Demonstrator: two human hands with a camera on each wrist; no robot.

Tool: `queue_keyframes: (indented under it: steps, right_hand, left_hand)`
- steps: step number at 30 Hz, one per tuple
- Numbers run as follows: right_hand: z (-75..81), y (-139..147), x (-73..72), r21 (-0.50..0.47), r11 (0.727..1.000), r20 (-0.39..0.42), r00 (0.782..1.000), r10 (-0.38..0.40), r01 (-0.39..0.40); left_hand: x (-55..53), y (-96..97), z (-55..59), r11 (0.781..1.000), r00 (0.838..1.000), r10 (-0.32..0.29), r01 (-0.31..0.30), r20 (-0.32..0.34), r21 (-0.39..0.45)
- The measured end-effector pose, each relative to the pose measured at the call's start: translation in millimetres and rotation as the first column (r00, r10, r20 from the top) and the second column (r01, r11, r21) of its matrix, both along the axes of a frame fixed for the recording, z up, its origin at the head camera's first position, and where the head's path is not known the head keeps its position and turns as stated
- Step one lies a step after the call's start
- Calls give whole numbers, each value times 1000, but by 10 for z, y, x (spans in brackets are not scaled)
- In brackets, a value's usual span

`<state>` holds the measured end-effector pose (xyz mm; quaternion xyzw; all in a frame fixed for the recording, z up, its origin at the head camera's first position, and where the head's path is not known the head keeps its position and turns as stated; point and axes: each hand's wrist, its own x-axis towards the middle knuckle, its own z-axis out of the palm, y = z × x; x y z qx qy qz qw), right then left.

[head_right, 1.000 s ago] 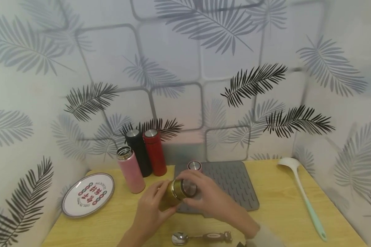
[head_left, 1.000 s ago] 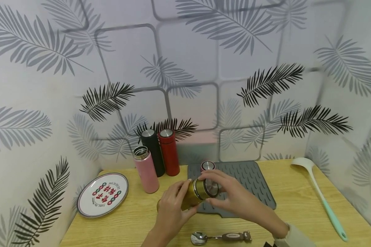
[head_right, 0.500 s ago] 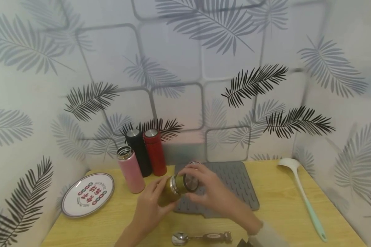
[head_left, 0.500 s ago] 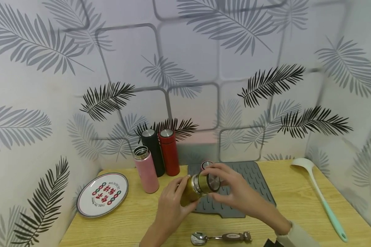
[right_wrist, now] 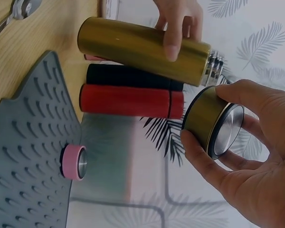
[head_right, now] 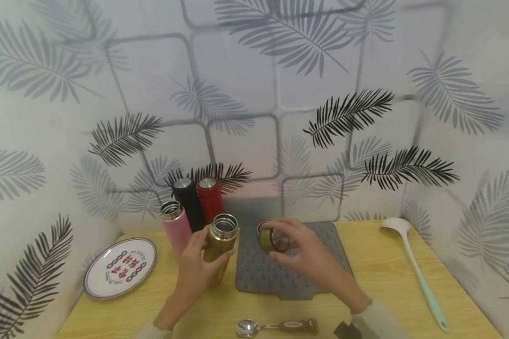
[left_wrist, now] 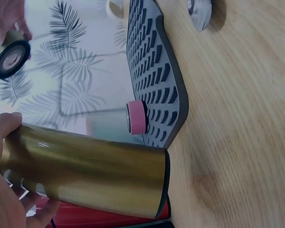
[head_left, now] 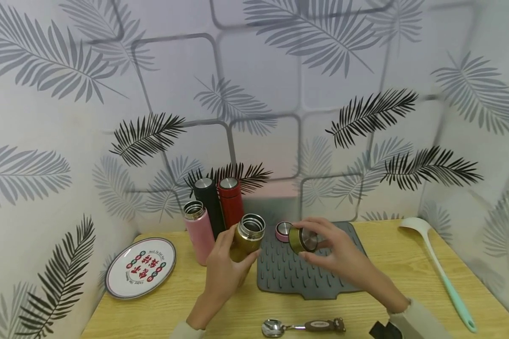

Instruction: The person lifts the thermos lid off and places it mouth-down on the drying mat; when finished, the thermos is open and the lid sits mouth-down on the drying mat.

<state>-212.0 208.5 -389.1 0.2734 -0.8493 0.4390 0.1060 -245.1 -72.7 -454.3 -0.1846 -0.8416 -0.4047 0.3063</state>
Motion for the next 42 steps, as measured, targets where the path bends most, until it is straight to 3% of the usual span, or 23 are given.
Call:
queue_keyframes:
  steps: [6,12,18,30,37,42]
  right_hand:
    - [-124,118,-142,32,998,48,997,-53,52]
    - [-253,258,-322,76,991,109,987,-117,109]
    - [-412,376,-518,117,980,98,980,-175,163]
    - [-828,536,-866,187,953,67,964,-256,240]
    - [-995,543,-1063,257,922,68,946,-317,290]
    - [-1096,490,-1212,303,911,98,942,-322,280]
  left_hand:
    - [-118,-27,25,994,997,13,-21,72,107]
    - [-292,-17,61,982,992,73,-90,107,166]
    - [-423,13,88,971,985,105,-132,136,201]
    - [-564,32,-16,955,976,123,-166,181,244]
    - [-617,35,-57,951,970,130,-181,207,251]
    - [-628,53,-68,954,966,134,-186,223,233]
